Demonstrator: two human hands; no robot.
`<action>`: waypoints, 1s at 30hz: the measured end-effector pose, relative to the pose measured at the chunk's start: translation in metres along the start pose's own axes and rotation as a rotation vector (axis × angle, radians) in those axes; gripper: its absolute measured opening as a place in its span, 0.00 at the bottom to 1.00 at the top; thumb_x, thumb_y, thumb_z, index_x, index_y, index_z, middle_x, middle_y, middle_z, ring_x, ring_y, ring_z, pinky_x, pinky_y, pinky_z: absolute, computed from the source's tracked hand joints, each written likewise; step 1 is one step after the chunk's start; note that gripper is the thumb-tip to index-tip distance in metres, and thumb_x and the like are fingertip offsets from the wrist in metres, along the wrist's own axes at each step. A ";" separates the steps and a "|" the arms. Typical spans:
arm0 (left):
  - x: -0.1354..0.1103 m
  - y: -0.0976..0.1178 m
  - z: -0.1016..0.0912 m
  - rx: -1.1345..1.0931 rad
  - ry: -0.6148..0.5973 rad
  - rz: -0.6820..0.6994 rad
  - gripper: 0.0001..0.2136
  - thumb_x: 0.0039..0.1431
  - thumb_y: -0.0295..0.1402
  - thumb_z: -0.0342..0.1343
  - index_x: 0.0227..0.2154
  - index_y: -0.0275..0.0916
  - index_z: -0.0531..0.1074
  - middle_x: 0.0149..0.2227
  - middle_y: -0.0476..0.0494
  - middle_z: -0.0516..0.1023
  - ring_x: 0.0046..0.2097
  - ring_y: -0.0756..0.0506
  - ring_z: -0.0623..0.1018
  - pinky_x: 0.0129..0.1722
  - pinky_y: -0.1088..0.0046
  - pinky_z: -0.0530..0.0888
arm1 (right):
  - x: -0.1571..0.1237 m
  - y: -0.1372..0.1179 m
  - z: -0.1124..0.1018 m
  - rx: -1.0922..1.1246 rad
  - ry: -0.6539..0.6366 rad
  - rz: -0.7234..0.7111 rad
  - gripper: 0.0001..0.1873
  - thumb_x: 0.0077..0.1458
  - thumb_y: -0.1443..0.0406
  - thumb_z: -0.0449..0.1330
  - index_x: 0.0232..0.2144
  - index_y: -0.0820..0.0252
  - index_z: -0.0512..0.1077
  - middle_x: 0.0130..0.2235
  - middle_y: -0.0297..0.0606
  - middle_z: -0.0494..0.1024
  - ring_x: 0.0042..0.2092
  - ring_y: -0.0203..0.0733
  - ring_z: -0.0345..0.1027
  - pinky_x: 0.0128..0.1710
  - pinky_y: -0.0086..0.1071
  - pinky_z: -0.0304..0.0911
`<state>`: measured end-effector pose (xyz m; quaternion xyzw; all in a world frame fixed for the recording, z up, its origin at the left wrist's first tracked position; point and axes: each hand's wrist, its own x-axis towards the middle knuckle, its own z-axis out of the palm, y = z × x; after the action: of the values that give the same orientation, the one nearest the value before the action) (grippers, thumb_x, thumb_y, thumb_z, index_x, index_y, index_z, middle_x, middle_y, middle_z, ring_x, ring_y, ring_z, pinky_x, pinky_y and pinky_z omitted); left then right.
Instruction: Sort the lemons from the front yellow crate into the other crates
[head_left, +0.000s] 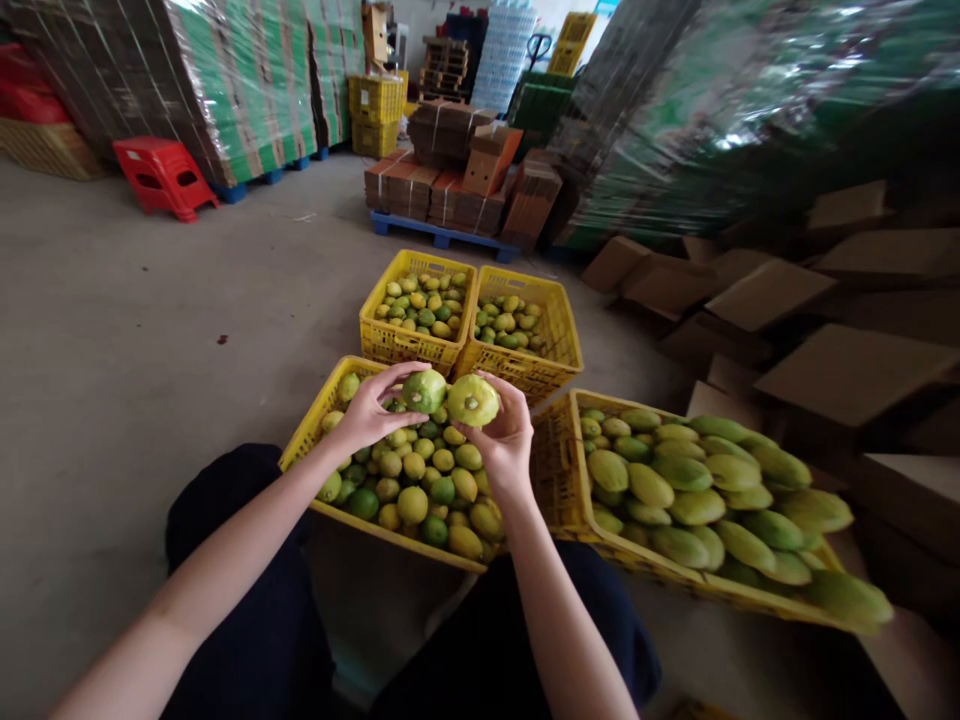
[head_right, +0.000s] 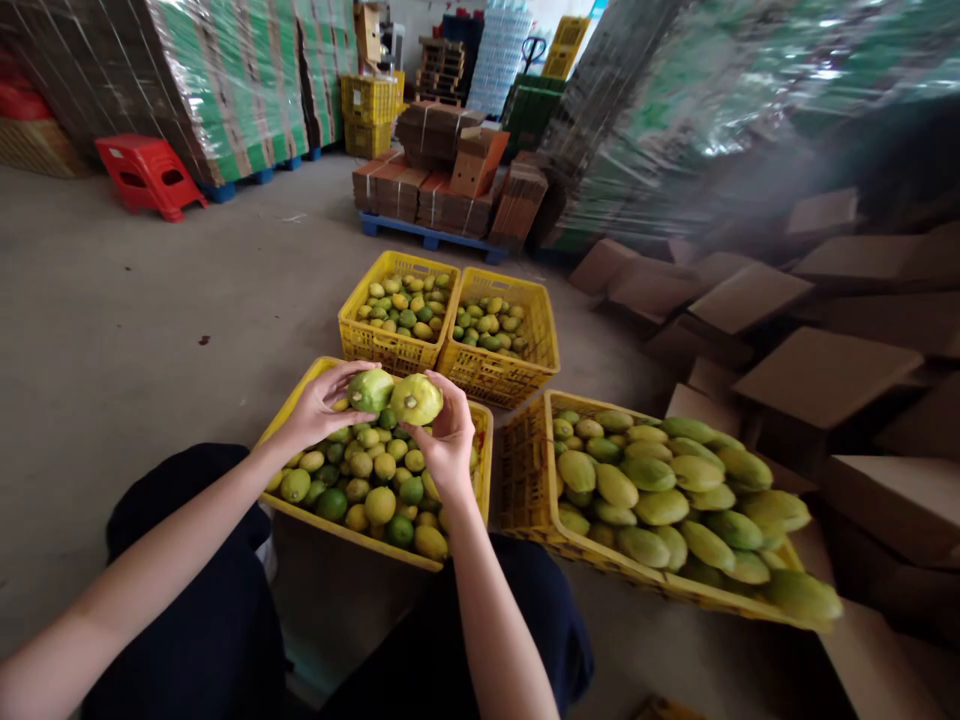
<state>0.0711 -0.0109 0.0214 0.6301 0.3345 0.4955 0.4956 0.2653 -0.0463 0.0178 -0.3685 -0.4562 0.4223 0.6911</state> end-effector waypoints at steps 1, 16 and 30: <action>0.000 -0.001 0.000 0.000 0.000 0.005 0.28 0.45 0.37 0.74 0.52 0.43 0.76 0.56 0.39 0.79 0.57 0.37 0.78 0.56 0.63 0.76 | 0.000 -0.001 0.000 -0.005 -0.002 -0.009 0.32 0.36 0.71 0.76 0.47 0.50 0.78 0.54 0.37 0.79 0.59 0.50 0.69 0.64 0.44 0.63; 0.001 -0.007 -0.005 0.097 -0.022 0.236 0.23 0.53 0.35 0.71 0.53 0.43 0.75 0.59 0.37 0.77 0.61 0.38 0.76 0.54 0.65 0.78 | 0.002 0.007 -0.006 -0.148 -0.053 -0.125 0.31 0.39 0.67 0.77 0.48 0.49 0.75 0.54 0.38 0.79 0.60 0.52 0.70 0.64 0.48 0.63; 0.000 0.000 -0.004 0.079 -0.002 0.191 0.21 0.51 0.30 0.70 0.49 0.43 0.77 0.59 0.38 0.77 0.61 0.39 0.76 0.55 0.64 0.76 | 0.002 0.008 -0.004 -0.145 -0.042 -0.105 0.31 0.39 0.67 0.76 0.48 0.51 0.75 0.54 0.39 0.79 0.60 0.53 0.69 0.64 0.49 0.63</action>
<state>0.0672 -0.0097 0.0214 0.6787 0.2918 0.5261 0.4213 0.2680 -0.0419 0.0102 -0.3842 -0.5188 0.3590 0.6741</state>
